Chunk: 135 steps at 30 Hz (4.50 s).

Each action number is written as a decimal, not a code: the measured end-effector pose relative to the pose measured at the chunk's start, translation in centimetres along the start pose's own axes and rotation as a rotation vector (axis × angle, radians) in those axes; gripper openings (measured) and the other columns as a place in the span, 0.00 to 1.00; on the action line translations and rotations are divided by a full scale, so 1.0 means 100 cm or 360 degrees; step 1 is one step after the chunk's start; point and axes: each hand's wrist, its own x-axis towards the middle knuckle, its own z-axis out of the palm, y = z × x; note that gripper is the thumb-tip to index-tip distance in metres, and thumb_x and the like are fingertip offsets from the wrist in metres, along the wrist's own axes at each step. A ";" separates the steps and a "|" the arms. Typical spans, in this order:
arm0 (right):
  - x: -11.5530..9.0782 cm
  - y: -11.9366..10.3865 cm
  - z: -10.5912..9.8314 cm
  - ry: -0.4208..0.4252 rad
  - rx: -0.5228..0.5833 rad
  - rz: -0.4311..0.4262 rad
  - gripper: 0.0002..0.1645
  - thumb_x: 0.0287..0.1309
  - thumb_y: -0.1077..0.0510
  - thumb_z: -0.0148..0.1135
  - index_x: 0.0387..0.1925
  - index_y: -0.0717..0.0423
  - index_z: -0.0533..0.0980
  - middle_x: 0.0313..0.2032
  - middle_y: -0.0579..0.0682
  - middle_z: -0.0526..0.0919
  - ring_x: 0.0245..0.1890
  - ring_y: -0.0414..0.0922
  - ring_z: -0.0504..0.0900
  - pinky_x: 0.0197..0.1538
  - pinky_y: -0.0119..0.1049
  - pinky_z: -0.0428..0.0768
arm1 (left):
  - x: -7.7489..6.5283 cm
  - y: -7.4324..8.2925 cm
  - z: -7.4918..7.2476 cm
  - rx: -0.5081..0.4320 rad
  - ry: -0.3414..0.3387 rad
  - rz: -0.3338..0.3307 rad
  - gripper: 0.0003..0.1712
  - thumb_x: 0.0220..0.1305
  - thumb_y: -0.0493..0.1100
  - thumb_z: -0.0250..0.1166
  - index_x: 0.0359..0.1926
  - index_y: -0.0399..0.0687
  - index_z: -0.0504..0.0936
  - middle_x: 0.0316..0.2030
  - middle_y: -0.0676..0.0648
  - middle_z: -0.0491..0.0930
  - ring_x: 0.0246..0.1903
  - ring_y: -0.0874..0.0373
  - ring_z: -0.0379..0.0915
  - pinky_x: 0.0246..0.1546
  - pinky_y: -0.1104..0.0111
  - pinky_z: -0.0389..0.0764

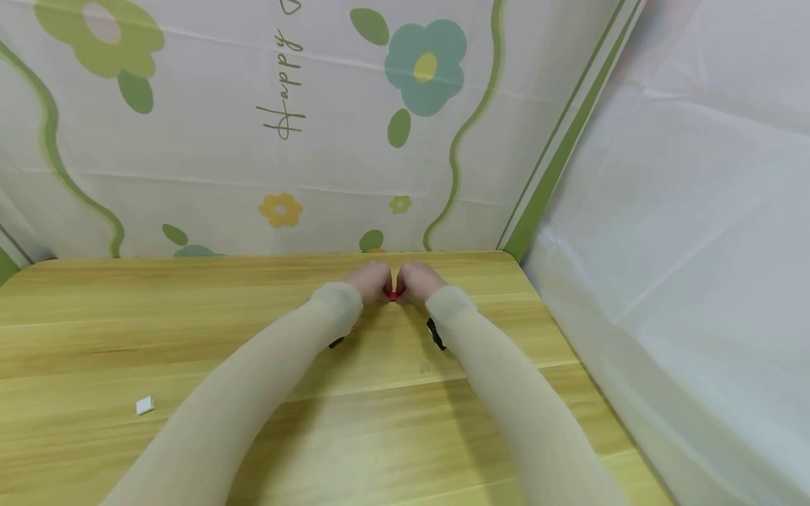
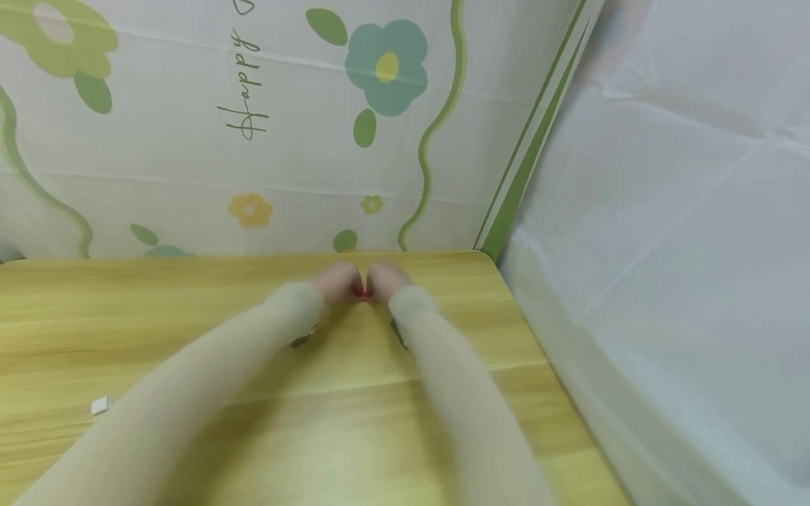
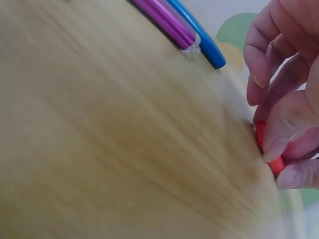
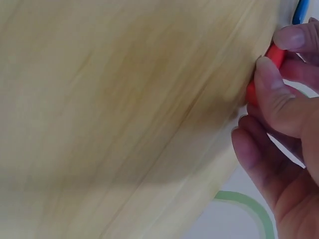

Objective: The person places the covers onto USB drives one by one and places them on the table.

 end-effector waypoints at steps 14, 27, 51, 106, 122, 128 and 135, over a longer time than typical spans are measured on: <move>0.000 -0.008 -0.005 0.0027 -0.0025 0.0155 0.06 0.46 0.67 0.77 0.24 0.55 0.87 0.28 0.46 0.86 0.32 0.43 0.80 0.44 0.35 0.81 | -0.005 0.031 -0.013 0.0251 0.0022 -0.0171 0.14 0.59 0.30 0.66 0.19 0.45 0.79 0.20 0.51 0.78 0.25 0.57 0.71 0.28 0.67 0.74; 0.002 -0.005 -0.004 0.0050 -0.0067 0.0150 0.08 0.44 0.66 0.79 0.23 0.53 0.86 0.30 0.46 0.86 0.36 0.44 0.82 0.47 0.37 0.81 | -0.001 0.034 -0.012 0.0352 0.0031 -0.0191 0.08 0.58 0.31 0.69 0.25 0.45 0.85 0.26 0.49 0.82 0.29 0.57 0.74 0.33 0.66 0.77; 0.000 -0.010 0.007 0.0009 -0.0059 0.0132 0.06 0.47 0.68 0.77 0.26 0.56 0.86 0.30 0.47 0.86 0.36 0.45 0.82 0.46 0.36 0.81 | -0.005 0.025 0.002 0.0411 0.0078 -0.0194 0.08 0.63 0.31 0.65 0.28 0.44 0.85 0.29 0.48 0.84 0.30 0.57 0.77 0.35 0.66 0.80; -0.047 -0.023 -0.041 -0.0260 -0.0104 -0.0054 0.24 0.60 0.55 0.70 0.54 0.64 0.80 0.47 0.56 0.83 0.46 0.49 0.80 0.53 0.42 0.79 | -0.093 0.003 -0.070 0.0054 -0.0220 0.0038 0.24 0.63 0.35 0.68 0.60 0.36 0.77 0.49 0.39 0.81 0.46 0.50 0.79 0.48 0.60 0.81; -0.066 -0.112 -0.050 -0.0129 -0.0287 -0.0341 0.16 0.67 0.50 0.62 0.49 0.54 0.84 0.44 0.48 0.86 0.42 0.43 0.83 0.48 0.37 0.81 | -0.270 -0.046 -0.113 0.0344 0.0055 0.0132 0.09 0.60 0.37 0.71 0.42 0.41 0.86 0.35 0.49 0.84 0.36 0.53 0.80 0.40 0.55 0.81; -0.062 -0.154 -0.026 -0.0102 -0.0295 -0.0541 0.13 0.65 0.50 0.65 0.43 0.53 0.86 0.37 0.44 0.86 0.33 0.38 0.81 0.40 0.32 0.80 | -0.321 -0.072 -0.105 0.0334 0.0043 -0.0028 0.11 0.59 0.40 0.72 0.42 0.41 0.86 0.35 0.50 0.84 0.35 0.53 0.80 0.38 0.54 0.81; -0.048 -0.198 0.010 -0.0184 -0.0278 -0.0697 0.13 0.66 0.49 0.64 0.45 0.51 0.85 0.39 0.42 0.86 0.35 0.35 0.80 0.41 0.27 0.78 | -0.362 -0.090 -0.090 0.0295 0.0074 -0.0171 0.13 0.55 0.44 0.75 0.40 0.43 0.87 0.34 0.52 0.84 0.33 0.55 0.80 0.34 0.56 0.81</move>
